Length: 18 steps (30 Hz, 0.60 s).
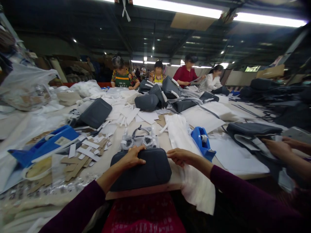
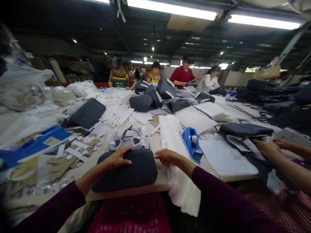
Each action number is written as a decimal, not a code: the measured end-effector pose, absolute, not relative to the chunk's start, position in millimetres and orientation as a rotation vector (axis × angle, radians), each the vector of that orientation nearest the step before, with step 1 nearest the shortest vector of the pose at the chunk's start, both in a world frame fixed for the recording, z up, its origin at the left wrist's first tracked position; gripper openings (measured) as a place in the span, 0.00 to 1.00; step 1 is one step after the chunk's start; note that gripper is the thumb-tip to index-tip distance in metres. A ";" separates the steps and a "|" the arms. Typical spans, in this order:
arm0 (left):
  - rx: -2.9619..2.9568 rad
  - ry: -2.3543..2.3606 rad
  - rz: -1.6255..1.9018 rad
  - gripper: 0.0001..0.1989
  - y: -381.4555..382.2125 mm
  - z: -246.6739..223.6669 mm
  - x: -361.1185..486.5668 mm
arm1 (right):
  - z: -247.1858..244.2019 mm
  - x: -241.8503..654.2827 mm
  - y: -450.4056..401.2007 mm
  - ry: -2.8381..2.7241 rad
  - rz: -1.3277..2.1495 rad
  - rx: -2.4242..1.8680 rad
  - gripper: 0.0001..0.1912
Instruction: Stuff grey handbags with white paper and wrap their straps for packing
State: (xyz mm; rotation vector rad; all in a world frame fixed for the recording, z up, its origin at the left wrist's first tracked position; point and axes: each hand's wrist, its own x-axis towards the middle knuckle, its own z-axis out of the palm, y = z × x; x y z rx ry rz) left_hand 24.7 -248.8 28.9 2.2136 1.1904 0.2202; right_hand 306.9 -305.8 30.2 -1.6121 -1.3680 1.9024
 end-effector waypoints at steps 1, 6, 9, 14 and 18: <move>2.220 1.193 0.226 0.23 -249.3 29.1 24.7 | 27.3 303.3 -298.0 -1.451 1.896 -1.567 0.09; 2.228 1.228 0.199 0.26 -251.2 35.5 27.8 | 13.3 287.4 -265.5 -1.770 1.896 -1.507 0.11; 2.232 1.218 0.132 0.25 -250.8 42.1 32.3 | 12.7 287.9 -262.8 -1.729 2.052 -1.402 0.18; 2.257 1.201 0.102 0.22 -251.8 48.5 36.2 | 16.1 302.7 -289.8 -1.521 1.830 -1.503 0.24; 2.269 1.207 0.111 0.22 -252.1 46.7 34.6 | 5.7 308.3 -310.5 -1.574 1.304 -1.764 0.11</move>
